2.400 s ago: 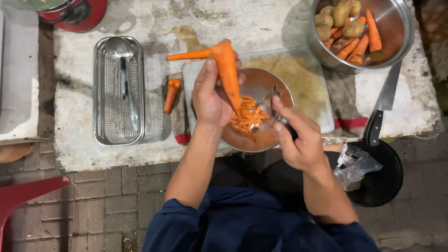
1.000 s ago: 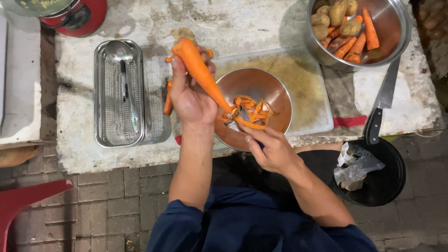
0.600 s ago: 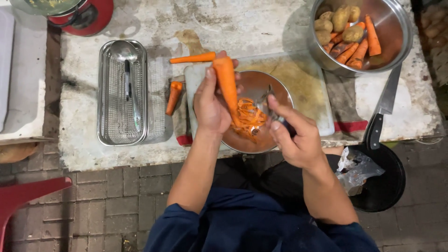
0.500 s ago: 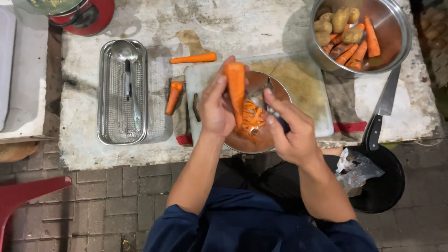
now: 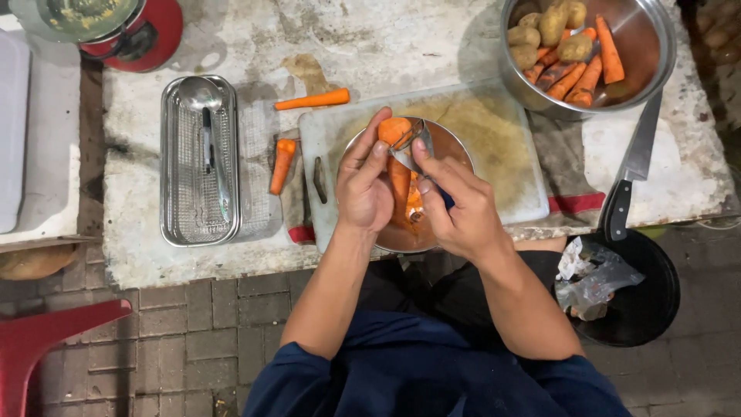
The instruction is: The person peels several carrots using a vegetable peeler over a metal bowl, then slices one carrot into rounds on a cutting board with a knife. The person washes the carrot under a tap and resumes peeling another carrot.
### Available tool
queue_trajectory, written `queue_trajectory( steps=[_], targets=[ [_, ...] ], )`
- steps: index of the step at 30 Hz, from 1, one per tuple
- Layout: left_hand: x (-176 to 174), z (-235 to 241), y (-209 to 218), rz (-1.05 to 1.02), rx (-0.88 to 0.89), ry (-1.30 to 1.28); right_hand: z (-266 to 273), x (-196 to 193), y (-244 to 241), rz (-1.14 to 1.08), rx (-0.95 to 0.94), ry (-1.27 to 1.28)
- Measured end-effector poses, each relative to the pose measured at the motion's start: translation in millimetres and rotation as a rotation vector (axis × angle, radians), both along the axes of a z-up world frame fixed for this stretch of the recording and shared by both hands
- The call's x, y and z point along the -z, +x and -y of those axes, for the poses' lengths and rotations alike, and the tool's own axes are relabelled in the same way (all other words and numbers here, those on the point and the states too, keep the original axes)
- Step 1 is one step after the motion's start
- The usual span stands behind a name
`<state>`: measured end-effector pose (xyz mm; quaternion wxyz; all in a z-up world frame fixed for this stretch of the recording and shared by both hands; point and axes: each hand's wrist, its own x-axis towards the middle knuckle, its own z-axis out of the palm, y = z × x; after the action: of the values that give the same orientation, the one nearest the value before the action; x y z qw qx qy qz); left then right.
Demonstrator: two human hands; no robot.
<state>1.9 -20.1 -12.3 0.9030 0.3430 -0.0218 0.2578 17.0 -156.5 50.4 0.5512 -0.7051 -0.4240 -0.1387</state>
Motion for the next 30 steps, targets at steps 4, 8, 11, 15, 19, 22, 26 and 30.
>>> queue_trajectory(
  steps=[4, 8, 11, 15, 19, 22, 26, 30],
  targets=[
    [4.7, 5.2, 1.1, -0.028, 0.056, -0.083, 1.0, -0.6, -7.3, -0.032, -0.013, 0.039],
    [2.7, 5.0, 5.2, -0.106, 0.042, -0.114, 3.3, 9.7, -13.6, -0.042, -0.001, 0.028],
    [4.5, -0.3, 10.5, -0.144, 0.04, -0.153, 5.6, 21.4, -18.6, -0.065, -0.007, 0.022],
    [11.6, -3.2, 13.0, -0.151, 0.045, -0.194, 8.9, 30.9, -20.5, -0.073, 0.005, 0.012],
    [4.7, -14.9, 15.3, -0.127, 0.052, -0.202, 8.6, 34.0, -26.7, -0.069, 0.005, -0.004],
    [1.5, -24.8, 17.3, -0.068, 0.034, -0.21, 7.0, 34.1, -30.2, -0.1, -0.014, -0.026],
    [-9.6, -46.3, 19.1, 0.016, 0.002, -0.241, 0.5, 25.7, -36.6, -0.13, -0.062, -0.04],
    [-39.2, -50.7, 11.6, 0.069, 0.005, -0.307, 9.0, 48.2, -37.6, -0.154, -0.158, -0.163]
  ],
)
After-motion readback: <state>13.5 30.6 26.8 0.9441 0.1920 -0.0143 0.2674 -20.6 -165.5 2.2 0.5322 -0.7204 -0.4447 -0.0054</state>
